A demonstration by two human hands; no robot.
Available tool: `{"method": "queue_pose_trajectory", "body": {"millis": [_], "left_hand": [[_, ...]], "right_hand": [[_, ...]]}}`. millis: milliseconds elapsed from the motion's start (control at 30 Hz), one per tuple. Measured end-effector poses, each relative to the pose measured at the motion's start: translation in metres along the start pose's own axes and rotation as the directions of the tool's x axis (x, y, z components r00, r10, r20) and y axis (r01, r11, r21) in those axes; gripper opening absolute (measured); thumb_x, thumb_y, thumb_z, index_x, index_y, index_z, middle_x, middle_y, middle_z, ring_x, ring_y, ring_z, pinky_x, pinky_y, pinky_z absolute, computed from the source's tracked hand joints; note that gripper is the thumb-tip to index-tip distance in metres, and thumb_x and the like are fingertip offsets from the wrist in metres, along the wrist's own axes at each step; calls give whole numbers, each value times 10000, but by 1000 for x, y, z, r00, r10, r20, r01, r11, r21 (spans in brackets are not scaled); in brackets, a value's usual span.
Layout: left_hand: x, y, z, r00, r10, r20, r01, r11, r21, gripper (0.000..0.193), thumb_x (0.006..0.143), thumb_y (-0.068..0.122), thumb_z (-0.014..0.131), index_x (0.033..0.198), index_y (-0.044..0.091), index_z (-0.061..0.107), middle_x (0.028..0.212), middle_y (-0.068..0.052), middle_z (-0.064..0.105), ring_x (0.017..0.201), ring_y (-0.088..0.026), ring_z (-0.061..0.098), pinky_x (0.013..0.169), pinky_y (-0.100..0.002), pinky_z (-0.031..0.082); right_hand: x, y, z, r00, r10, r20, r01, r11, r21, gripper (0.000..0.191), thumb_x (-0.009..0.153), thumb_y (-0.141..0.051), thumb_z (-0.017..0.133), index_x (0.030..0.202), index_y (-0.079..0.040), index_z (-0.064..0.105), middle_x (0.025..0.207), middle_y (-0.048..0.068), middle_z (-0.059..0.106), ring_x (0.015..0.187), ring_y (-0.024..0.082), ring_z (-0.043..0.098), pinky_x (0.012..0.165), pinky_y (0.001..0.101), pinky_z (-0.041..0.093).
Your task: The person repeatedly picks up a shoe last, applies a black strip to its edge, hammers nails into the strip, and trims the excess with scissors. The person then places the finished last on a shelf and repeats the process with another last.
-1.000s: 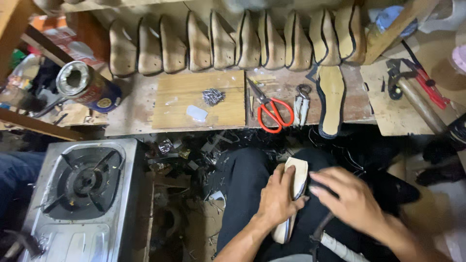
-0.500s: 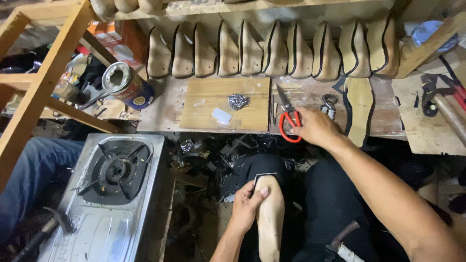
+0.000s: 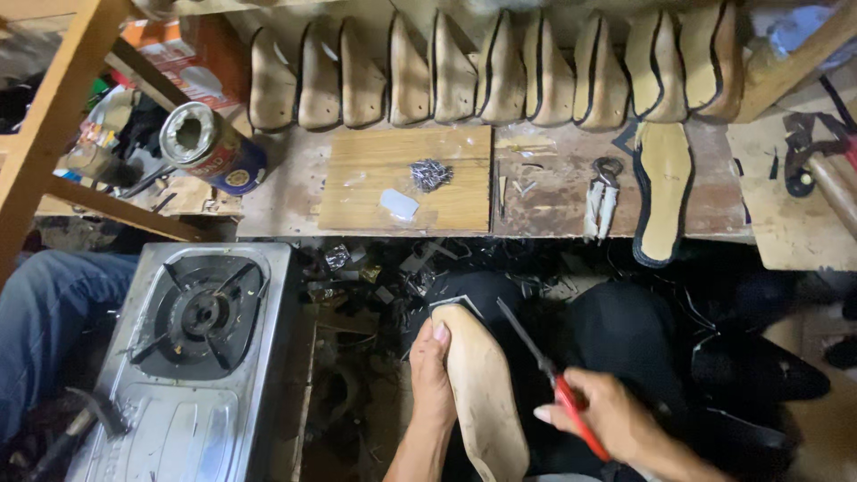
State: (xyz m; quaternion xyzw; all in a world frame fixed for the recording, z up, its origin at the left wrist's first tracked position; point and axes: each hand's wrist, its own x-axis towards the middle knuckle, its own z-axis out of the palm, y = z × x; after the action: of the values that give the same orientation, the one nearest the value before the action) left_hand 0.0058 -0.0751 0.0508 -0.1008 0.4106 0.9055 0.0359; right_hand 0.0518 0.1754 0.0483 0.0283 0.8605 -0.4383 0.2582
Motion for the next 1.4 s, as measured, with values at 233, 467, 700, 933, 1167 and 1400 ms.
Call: {"method": "queue_pose_trajectory", "body": {"millis": [233, 467, 700, 933, 1167, 1400], "left_hand": [[-9, 7, 34, 998, -55, -4, 55, 998, 1, 480, 929, 355, 549, 1223, -14, 636, 1035, -120, 712, 895, -193, 677, 811, -333, 556], [-24, -5, 31, 996, -77, -44, 78, 997, 22, 501, 912, 392, 574, 1196, -16, 640, 1009, -114, 702, 888, -188, 669, 801, -329, 551], [-34, -9, 18, 997, -74, -6, 74, 997, 6, 485, 900, 383, 597, 1164, -23, 633, 962, -107, 687, 840, -182, 655, 753, -327, 544], [-35, -15, 13, 997, -78, 7, 77, 995, 62, 493, 886, 395, 601, 1141, -25, 634, 944, -100, 691, 821, -173, 653, 741, -318, 541], [-39, -20, 18, 992, -70, 106, 66, 997, 38, 429, 914, 314, 608, 1168, -32, 632, 1016, -91, 705, 885, -149, 658, 810, -295, 538], [-35, -15, 13, 986, -56, 156, 45, 996, 73, 438, 932, 295, 617, 1195, -54, 650, 1027, -102, 722, 891, -146, 667, 818, -287, 536]], "right_hand": [[-38, -45, -15, 975, -204, -85, 170, 937, -305, 306, 797, -266, 768, 960, -79, 590, 761, 88, 628, 640, 282, 635, 703, 424, 468], [-37, -57, -18, 935, -325, -141, 258, 898, -356, 296, 728, -230, 787, 900, -96, 587, 753, 106, 668, 635, 348, 623, 686, 439, 459], [-40, -33, -10, 921, -359, -150, 310, 910, -276, 232, 672, -173, 803, 796, -101, 620, 656, 72, 696, 562, 320, 660, 612, 428, 494], [-44, -40, -14, 911, -371, -180, 308, 903, -300, 238, 677, -198, 816, 817, -99, 649, 691, 74, 703, 560, 312, 663, 591, 425, 505], [-42, -59, -21, 962, -240, -128, 194, 936, -295, 261, 708, -208, 799, 867, -99, 624, 640, 70, 660, 526, 292, 630, 687, 419, 477], [-36, -37, -13, 918, -350, -188, 303, 923, -237, 228, 685, -154, 821, 742, -94, 609, 587, 69, 646, 478, 278, 639, 548, 418, 506]]}}
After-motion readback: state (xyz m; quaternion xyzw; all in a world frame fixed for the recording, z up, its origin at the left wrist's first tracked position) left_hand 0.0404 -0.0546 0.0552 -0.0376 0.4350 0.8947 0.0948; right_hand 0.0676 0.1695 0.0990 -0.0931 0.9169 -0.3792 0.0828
